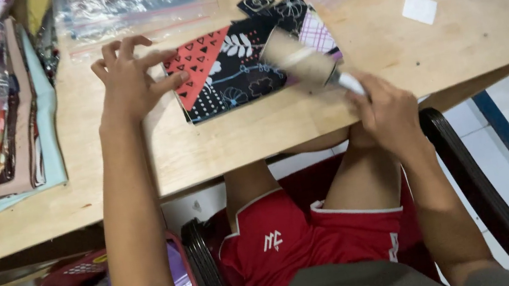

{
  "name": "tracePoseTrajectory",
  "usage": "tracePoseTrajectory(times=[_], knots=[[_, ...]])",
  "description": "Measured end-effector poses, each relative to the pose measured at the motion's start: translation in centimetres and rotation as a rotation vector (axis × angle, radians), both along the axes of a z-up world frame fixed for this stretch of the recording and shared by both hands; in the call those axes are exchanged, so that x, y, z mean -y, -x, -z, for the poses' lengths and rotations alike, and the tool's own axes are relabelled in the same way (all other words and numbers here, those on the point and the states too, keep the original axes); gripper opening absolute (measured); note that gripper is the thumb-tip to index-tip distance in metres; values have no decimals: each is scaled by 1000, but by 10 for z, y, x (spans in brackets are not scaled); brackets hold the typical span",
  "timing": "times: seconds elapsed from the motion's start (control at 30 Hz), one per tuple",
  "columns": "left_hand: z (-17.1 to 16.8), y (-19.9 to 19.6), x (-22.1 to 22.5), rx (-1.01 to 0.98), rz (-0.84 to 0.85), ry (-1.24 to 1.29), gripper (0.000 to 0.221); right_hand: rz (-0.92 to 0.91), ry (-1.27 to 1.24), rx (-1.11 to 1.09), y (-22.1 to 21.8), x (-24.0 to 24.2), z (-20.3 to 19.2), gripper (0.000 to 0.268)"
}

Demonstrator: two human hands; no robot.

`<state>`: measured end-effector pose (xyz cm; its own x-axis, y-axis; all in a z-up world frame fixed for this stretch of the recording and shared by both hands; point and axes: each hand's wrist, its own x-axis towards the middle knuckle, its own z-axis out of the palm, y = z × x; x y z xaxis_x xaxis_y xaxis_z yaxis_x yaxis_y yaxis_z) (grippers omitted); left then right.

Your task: Cleaning a piece of folded fabric with a lint roller and then placing it into a plastic bag.

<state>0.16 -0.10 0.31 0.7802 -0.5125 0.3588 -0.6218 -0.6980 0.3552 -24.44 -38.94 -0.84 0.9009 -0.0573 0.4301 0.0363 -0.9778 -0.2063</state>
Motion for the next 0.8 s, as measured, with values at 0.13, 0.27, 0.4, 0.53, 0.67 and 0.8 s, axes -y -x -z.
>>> tracePoseTrajectory(times=[0.13, 0.27, 0.4, 0.53, 0.67, 0.8], knots=[[-1, 3, -1, -14, 6, 8, 48, 51, 89, -86, 14, -6, 1, 33], [0, 1, -2, -17, 20, -4, 48, -27, -49, -45, 24, -11, -5, 30], [-2, 1, -1, -7, 19, -24, 52, 168, -52, -61, 25, -10, 0, 32], [1, 2, 1, -21, 9, -11, 44, 154, -157, -166, 33, -10, -2, 23], [16, -3, -2, 26, -18, -16, 46, 281, -98, 40, 31, 4, 20, 29], [14, -4, 0, 1, -62, -13, 51, 269, -63, 125, 17, 5, 18, 32]])
